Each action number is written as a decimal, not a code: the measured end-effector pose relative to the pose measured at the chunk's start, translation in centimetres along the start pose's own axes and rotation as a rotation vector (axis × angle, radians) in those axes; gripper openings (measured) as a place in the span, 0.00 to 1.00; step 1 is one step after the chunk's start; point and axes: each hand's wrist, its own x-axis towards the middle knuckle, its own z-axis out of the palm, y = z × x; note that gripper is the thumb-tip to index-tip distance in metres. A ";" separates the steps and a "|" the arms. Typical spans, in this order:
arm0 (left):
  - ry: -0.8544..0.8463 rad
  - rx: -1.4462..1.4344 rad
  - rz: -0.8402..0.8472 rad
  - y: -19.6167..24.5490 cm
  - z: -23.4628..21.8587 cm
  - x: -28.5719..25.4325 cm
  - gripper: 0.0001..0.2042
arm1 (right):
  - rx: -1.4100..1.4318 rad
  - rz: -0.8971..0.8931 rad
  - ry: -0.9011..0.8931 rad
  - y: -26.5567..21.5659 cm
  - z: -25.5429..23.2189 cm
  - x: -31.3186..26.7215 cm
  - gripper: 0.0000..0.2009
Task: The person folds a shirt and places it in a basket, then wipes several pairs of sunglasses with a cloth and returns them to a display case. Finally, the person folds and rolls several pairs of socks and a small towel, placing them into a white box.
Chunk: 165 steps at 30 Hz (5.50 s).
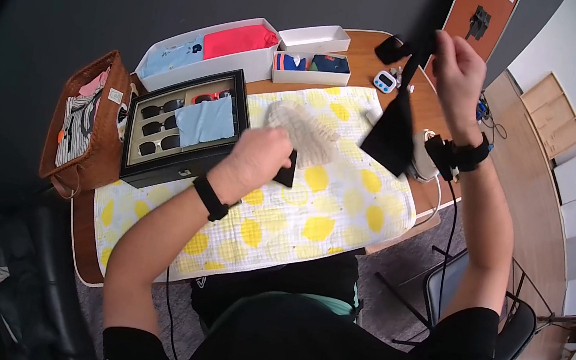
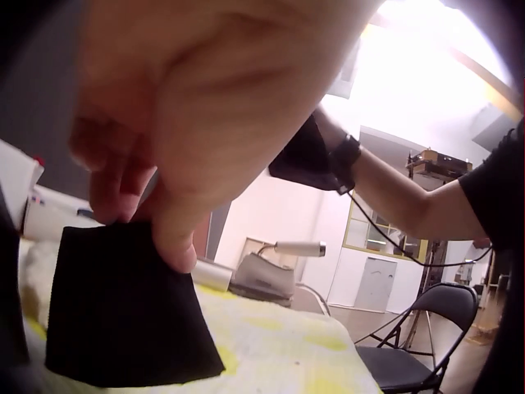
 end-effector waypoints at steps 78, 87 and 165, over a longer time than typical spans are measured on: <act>0.281 -0.853 -0.262 0.9 3.9 -8.8 0.09 | -0.516 -0.102 -0.203 5.1 17.8 8.9 0.10; 0.367 -0.886 -0.186 2.4 1.5 -4.2 0.09 | -0.112 0.114 -0.498 -2.7 10.3 6.4 0.12; -0.208 -0.160 -0.366 0.4 11.2 2.0 0.40 | -0.073 -0.151 -0.478 1.2 16.7 3.2 0.07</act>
